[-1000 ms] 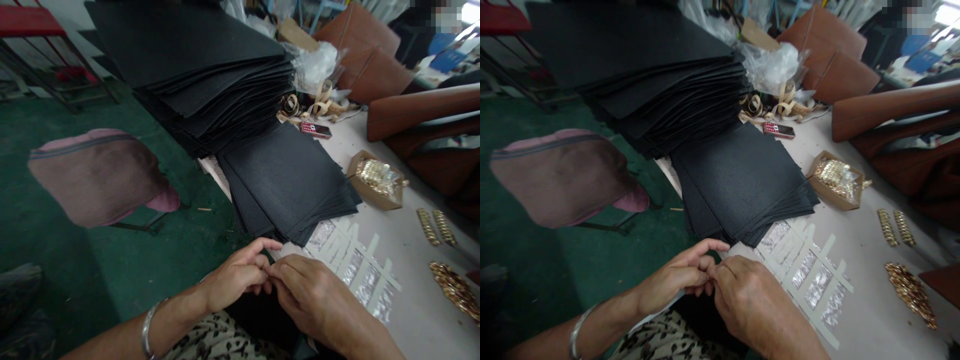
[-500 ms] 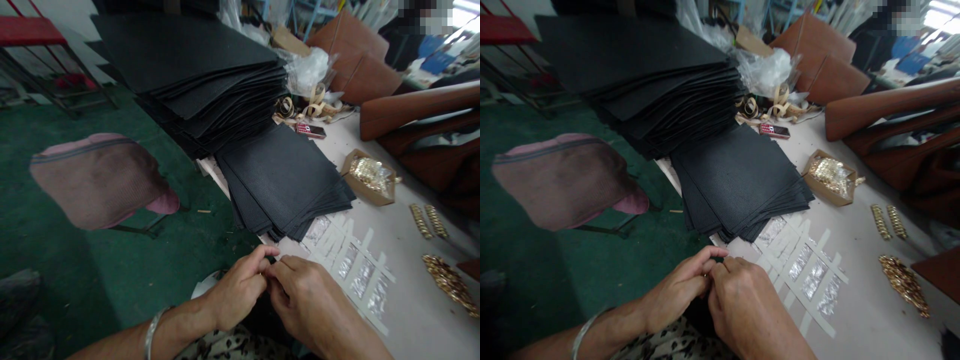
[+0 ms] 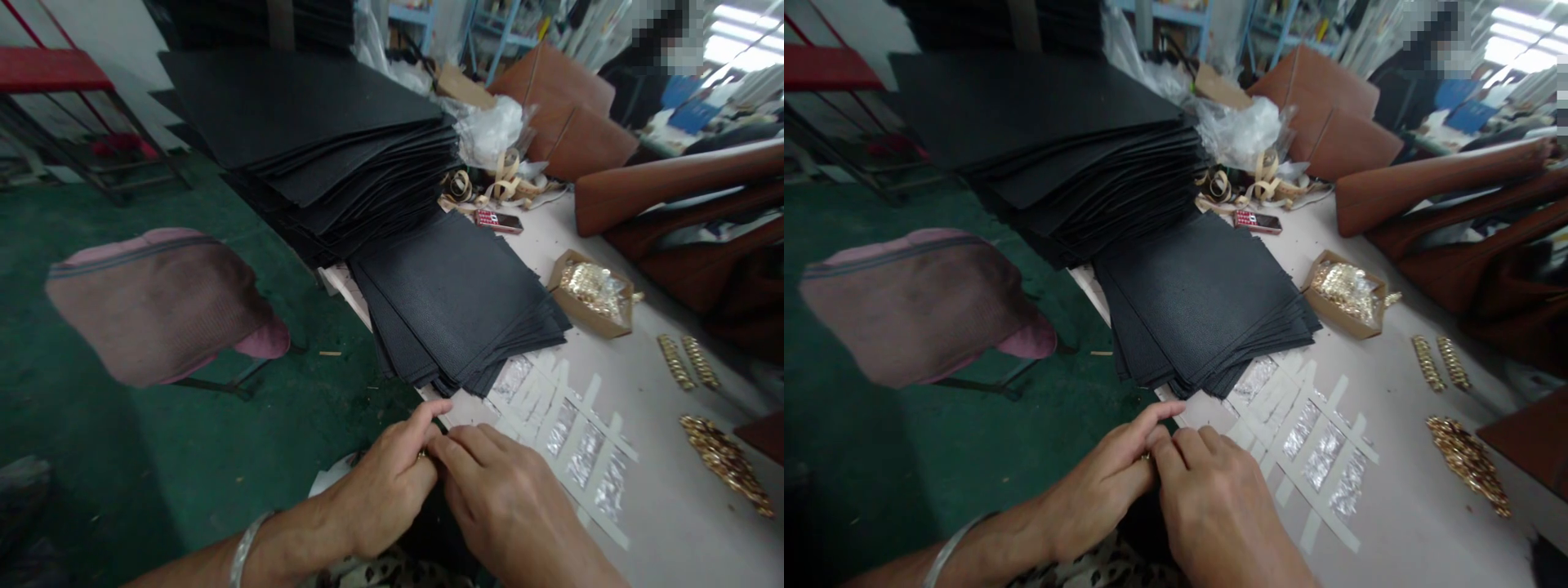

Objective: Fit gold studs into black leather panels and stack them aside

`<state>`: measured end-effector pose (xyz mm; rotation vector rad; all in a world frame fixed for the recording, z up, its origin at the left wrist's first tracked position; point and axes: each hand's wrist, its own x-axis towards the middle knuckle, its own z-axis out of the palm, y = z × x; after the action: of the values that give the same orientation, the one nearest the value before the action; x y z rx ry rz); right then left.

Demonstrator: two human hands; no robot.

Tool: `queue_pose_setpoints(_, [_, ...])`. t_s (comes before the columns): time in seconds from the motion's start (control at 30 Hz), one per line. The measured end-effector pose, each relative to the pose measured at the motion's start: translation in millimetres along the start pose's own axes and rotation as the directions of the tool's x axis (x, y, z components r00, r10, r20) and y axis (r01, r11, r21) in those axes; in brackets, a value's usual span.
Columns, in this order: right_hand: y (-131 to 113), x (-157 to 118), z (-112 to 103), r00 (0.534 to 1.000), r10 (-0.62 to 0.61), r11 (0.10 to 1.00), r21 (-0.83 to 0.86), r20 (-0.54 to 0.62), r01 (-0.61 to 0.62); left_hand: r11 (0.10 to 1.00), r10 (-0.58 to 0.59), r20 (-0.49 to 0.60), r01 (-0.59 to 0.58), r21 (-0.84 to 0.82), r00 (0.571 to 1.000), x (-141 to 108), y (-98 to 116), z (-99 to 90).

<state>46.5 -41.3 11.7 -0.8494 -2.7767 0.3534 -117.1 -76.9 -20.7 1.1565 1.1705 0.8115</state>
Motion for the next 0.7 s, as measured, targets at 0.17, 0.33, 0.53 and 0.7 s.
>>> queue_pose_setpoints(0.17, [4.8,0.7,4.6,0.997,-0.031,1.000,-0.007,-0.077,0.030,0.998,0.010,0.033,-0.008,-0.062,0.999,0.9,-0.2,-1.3])
queue_pose_setpoints(0.33, [20.1,11.7,-2.2,0.993,0.097,0.916,0.397,-0.060,-0.065,0.944,-0.039,0.063,0.057,-0.324,0.997,7.8,-6.7,-6.9])
queue_pose_setpoints(0.53, [26.0,32.5,-10.0,0.989,0.148,0.850,0.509,0.021,-0.138,0.905,-0.047,0.050,0.064,-0.420,0.998,13.0,-2.0,-15.2])
queue_pose_setpoints(0.7, [21.8,37.9,-8.5,0.995,0.093,0.852,0.515,0.031,-0.096,0.950,-0.023,-0.001,0.021,-0.310,1.000,12.4,1.2,-17.1])
